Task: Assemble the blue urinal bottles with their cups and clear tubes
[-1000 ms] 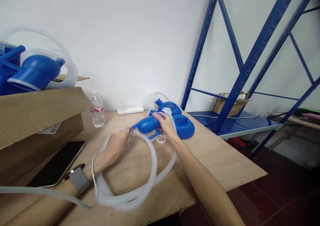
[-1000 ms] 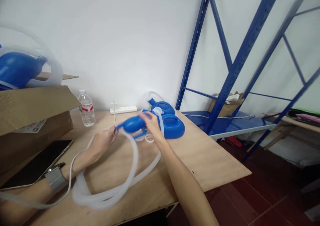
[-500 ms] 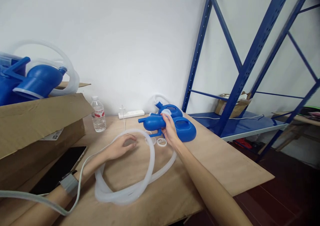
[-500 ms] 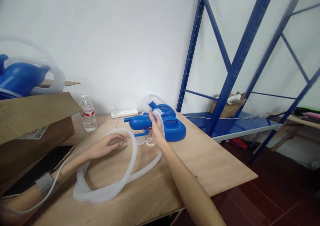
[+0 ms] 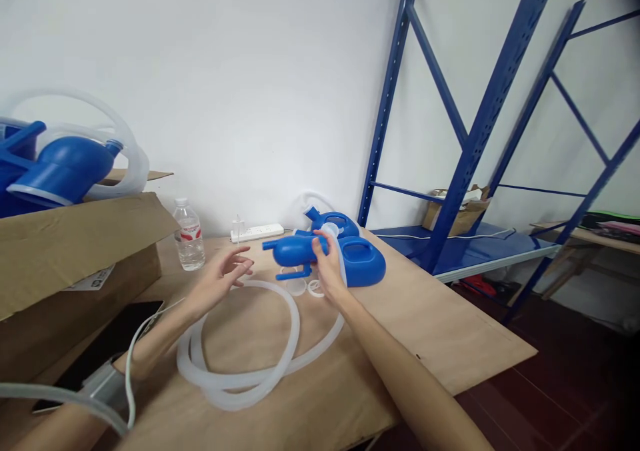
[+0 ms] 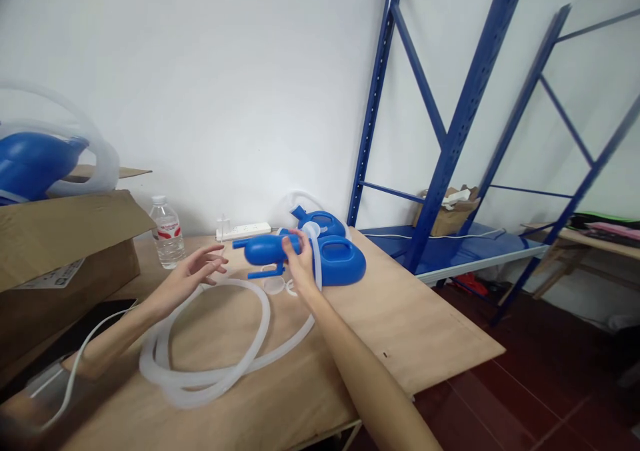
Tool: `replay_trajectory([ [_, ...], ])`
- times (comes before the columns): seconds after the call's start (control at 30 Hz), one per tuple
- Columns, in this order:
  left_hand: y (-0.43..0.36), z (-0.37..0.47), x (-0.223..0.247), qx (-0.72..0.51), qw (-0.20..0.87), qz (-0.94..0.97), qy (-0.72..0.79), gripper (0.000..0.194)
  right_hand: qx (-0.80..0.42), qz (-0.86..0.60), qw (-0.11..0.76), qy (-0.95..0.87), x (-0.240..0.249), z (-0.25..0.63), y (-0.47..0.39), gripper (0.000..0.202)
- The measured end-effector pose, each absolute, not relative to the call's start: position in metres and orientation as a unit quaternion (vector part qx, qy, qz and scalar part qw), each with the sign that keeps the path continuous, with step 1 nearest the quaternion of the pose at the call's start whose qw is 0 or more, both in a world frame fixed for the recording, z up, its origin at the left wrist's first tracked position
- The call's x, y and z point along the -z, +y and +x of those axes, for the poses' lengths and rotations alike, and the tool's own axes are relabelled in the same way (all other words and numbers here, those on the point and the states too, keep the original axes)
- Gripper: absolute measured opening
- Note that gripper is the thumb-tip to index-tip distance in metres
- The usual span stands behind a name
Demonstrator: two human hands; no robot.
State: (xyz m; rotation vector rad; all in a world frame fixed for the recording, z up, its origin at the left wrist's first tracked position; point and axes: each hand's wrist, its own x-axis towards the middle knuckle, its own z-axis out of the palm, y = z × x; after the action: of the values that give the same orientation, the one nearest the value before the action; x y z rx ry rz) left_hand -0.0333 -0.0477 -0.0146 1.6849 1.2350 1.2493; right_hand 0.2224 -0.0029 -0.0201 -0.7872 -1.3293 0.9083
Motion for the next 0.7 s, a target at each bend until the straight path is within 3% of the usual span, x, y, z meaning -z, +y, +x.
replay_trajectory([
  [0.13, -0.066, -0.019, 0.013, -0.445, 0.298, 0.713, 0.452, 0.069, -0.441, -0.347, 0.604, -0.565, 0.027, 0.201, -0.018, 0.062],
  [0.3, -0.070, -0.019, 0.028, -0.437, 0.321, 0.696, 0.471, 0.064, -0.589, -0.242, 0.592, -0.494, 0.029, 0.201, -0.017, 0.084],
  [0.4, -0.069, -0.021, 0.034, -0.420, 0.311, 0.703, 0.482, 0.064, -0.617, -0.241, 0.550, -0.510, 0.035, 0.204, -0.012, 0.087],
  [0.57, -0.073, -0.023, 0.033, -0.403, 0.232, 0.707, 0.534, 0.064, -0.561, -0.305, 0.486, -0.597, 0.045, 0.205, -0.006, 0.093],
  [0.7, -0.070, -0.035, 0.029, -0.442, 0.207, 0.679, 0.549, 0.061, -0.412, -0.350, 0.452, -0.710, 0.046, 0.218, 0.001, 0.073],
])
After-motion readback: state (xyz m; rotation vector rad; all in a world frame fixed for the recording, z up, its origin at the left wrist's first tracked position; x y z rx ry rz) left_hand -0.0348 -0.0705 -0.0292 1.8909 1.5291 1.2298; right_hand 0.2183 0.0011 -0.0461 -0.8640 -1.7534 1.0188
